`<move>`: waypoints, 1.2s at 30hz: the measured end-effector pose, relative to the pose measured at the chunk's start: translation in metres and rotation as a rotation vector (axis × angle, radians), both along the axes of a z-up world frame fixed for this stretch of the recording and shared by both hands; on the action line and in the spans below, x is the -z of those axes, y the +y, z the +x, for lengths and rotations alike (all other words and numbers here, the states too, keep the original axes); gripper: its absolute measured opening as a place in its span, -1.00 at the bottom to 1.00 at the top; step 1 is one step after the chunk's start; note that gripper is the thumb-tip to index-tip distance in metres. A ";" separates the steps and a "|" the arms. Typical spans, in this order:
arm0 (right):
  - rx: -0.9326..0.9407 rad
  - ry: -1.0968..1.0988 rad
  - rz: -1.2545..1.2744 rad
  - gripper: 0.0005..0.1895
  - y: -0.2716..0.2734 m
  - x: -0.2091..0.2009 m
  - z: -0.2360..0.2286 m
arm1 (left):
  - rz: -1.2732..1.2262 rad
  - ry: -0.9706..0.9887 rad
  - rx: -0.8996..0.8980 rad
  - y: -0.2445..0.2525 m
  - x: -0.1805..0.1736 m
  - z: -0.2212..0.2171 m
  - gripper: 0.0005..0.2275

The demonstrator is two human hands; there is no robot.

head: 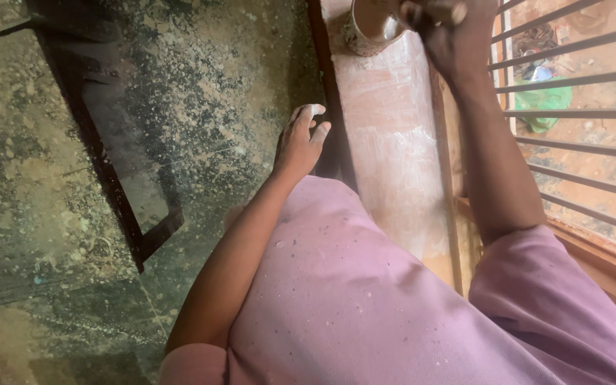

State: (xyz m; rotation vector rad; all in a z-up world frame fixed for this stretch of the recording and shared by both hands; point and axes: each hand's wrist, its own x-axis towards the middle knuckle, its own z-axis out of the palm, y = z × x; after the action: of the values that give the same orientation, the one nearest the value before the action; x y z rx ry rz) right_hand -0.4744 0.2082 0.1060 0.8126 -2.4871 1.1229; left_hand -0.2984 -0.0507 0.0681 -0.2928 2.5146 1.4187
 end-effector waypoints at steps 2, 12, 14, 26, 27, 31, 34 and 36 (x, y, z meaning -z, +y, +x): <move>-0.111 0.094 0.063 -0.93 -0.005 -0.006 0.009 | 0.014 0.008 -0.012 -0.001 0.002 -0.001 -0.71; 0.051 0.116 0.567 -0.77 -0.018 -0.003 0.087 | 0.020 0.038 -0.038 -0.015 0.010 0.002 -0.70; 0.059 0.076 0.556 -0.77 -0.015 -0.012 0.102 | -0.001 0.028 -0.031 -0.020 0.010 0.003 -0.70; 0.403 -0.363 -0.743 -0.82 0.006 -0.010 0.086 | -0.003 -0.005 -0.025 -0.025 0.008 0.002 -0.70; 0.518 -0.469 -0.939 -0.72 0.004 -0.001 0.079 | 0.001 0.004 -0.020 -0.024 0.009 0.002 -0.71; 0.752 -0.790 -1.340 -0.51 0.003 0.031 0.065 | 0.015 0.041 -0.009 -0.019 0.011 0.000 -0.71; 0.761 -0.831 -1.387 -0.52 0.009 0.040 0.083 | 0.004 0.043 -0.010 -0.021 0.013 0.000 -0.71; 0.808 -0.784 -1.348 -0.54 0.012 0.038 0.096 | -0.003 0.037 -0.015 -0.023 0.014 0.002 -0.71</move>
State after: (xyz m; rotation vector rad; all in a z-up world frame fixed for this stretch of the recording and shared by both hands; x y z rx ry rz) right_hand -0.3785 0.2199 0.0680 -1.0225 -1.3927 2.3762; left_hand -0.2967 -0.0735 0.0540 -0.2892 2.5494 1.4391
